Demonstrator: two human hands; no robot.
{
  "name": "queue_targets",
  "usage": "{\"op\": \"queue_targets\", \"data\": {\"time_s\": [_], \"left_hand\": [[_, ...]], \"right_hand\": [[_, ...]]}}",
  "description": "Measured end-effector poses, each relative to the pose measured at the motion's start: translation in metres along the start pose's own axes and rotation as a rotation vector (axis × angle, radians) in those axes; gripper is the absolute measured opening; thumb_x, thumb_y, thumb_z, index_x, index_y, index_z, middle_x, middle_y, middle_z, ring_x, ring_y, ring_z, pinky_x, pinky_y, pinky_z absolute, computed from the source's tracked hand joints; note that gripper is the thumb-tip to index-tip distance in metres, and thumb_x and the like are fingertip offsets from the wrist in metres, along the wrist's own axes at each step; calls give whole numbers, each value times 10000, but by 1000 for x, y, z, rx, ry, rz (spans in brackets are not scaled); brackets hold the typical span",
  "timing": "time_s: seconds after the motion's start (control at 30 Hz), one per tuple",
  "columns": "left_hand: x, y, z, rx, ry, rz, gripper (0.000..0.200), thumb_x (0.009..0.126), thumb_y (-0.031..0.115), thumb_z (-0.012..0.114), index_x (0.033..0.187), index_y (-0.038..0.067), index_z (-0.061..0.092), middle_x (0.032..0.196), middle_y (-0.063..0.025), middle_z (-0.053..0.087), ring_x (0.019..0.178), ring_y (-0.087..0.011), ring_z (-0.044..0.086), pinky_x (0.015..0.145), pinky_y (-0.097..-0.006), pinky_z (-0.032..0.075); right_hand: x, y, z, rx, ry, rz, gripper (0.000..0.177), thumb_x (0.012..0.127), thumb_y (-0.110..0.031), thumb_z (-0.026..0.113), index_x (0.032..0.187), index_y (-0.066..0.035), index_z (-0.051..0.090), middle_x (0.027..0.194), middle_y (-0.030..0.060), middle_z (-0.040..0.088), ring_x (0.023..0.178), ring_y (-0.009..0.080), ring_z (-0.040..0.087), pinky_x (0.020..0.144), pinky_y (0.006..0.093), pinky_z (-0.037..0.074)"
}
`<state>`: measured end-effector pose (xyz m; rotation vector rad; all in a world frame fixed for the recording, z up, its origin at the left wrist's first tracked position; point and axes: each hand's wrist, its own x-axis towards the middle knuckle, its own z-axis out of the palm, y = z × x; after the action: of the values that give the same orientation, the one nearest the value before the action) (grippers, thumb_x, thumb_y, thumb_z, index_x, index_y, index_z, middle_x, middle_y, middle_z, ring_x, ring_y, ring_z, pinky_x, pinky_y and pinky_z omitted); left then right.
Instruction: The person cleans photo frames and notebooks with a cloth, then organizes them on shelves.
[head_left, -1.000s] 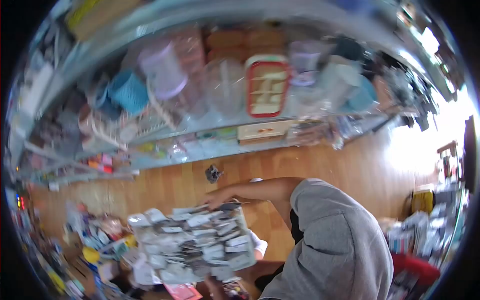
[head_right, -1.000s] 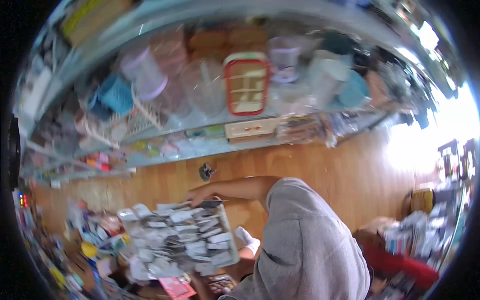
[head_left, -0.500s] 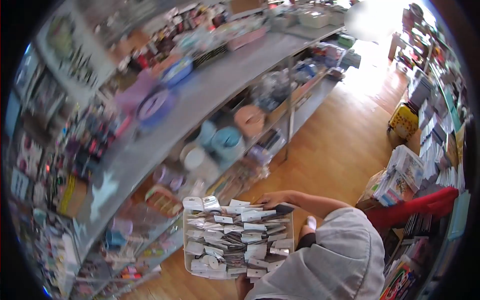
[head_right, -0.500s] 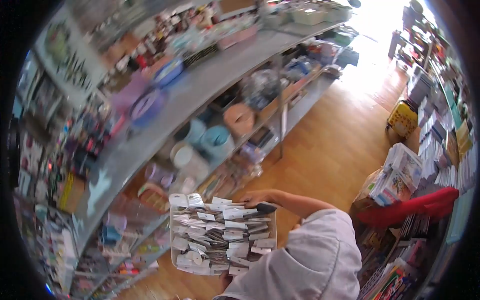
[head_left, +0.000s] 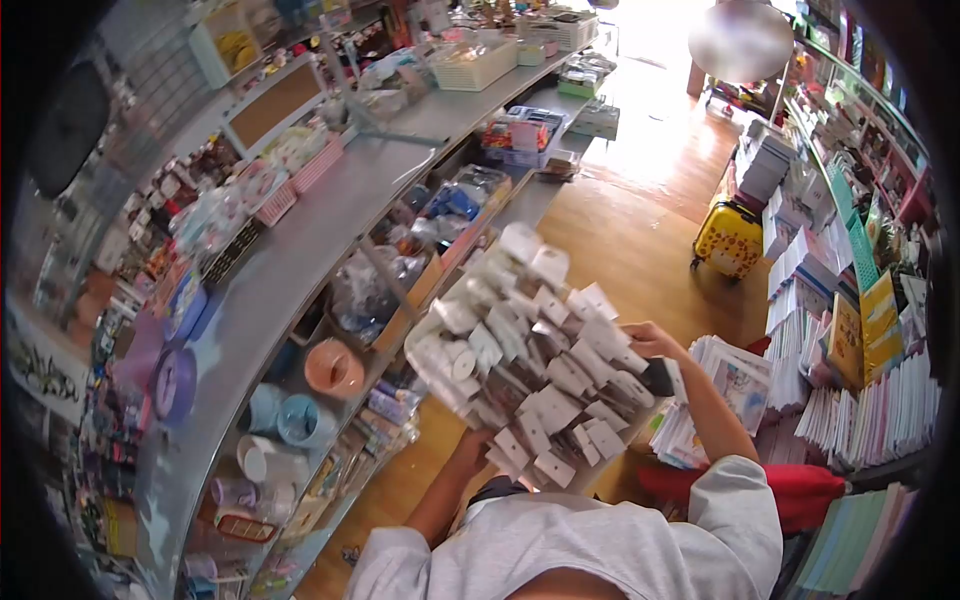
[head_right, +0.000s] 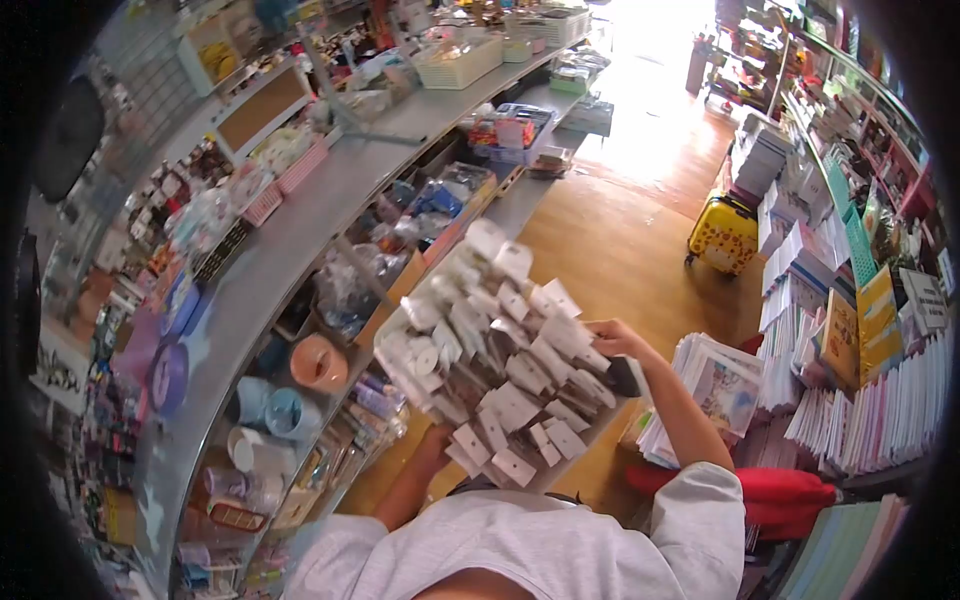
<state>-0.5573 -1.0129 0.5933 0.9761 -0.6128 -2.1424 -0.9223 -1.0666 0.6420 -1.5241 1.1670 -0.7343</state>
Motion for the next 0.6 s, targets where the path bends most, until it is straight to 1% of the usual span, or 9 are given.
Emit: {"op": "queue_targets", "data": {"time_s": [0.03, 0.1, 0.17, 0.27, 0.3, 0.33, 0.43, 0.53, 0.6], "left_hand": [[26, 14, 12, 44, -66, 0, 420, 666, 105, 451, 1074, 4, 431, 991, -113, 511, 884, -228, 523, 801, -340, 419], [83, 43, 29, 66, -183, -9, 489, 597, 45, 444, 1080, -7, 397, 958, -107, 514, 859, -207, 524, 731, -304, 433], [135, 76, 62, 107, -219, -21, 493, 593, 47, 444, 1081, -6, 396, 953, -105, 514, 855, -202, 524, 724, -298, 435], [200, 123, 119, 155, -322, 33, 496, 591, 51, 444, 1081, -5, 396, 933, -99, 518, 841, -193, 525, 723, -295, 435], [209, 132, 127, 157, -357, 53, 495, 592, 52, 444, 1081, -3, 396, 919, -95, 521, 831, -190, 527, 727, -297, 433], [230, 145, 138, 201, -440, 89, 426, 655, 123, 459, 1064, 6, 435, 978, -114, 522, 874, -211, 530, 778, -328, 429], [292, 172, 164, 199, -428, 62, 417, 675, 158, 465, 1061, 3, 437, 948, -113, 538, 840, -208, 545, 765, -326, 435], [330, 195, 183, 153, -425, 0, 415, 631, 80, 448, 1035, -10, 439, 913, -113, 537, 833, -213, 537, 738, -327, 435], [359, 206, 201, 166, -411, 22, 404, 631, 87, 452, 1023, -12, 449, 895, -117, 543, 814, -215, 545, 731, -330, 439]], "right_hand": [[1, 15, -22, -42, 89, 34, 354, 690, -78, 459, 1035, -23, 516, 747, -37, 532, 641, 49, 436, 549, 199, 377], [2, -3, -53, -110, 217, -81, 334, 720, -43, 432, 1043, -31, 517, 753, -10, 556, 669, 49, 472, 579, 185, 395], [3, -69, -69, 243, 267, 23, 296, 740, -68, 457, 1023, -7, 521, 753, -3, 560, 666, 58, 487, 596, 187, 399], [22, -67, -132, 103, 414, -22, 271, 759, -90, 465, 1002, 16, 523, 780, 6, 564, 687, 69, 501, 625, 197, 402], [26, -70, -144, 82, 418, -14, 271, 759, -90, 465, 1002, 16, 523, 780, 6, 564, 687, 69, 501, 625, 197, 402], [35, -74, -166, 42, 449, 1, 271, 762, -91, 461, 1002, 17, 523, 795, 8, 563, 703, 68, 501, 632, 202, 401], [67, -66, -219, 85, 480, -26, 277, 769, -111, 450, 1001, 22, 522, 830, 20, 565, 739, 73, 508, 649, 209, 404], [91, -62, -265, 156, 427, 11, 316, 776, -150, 444, 1030, 30, 497, 859, 41, 568, 760, 94, 524, 664, 213, 412], [118, -53, -304, 168, 425, 10, 313, 776, -147, 446, 1029, 29, 498, 860, 41, 568, 761, 94, 524, 665, 213, 412]]}}
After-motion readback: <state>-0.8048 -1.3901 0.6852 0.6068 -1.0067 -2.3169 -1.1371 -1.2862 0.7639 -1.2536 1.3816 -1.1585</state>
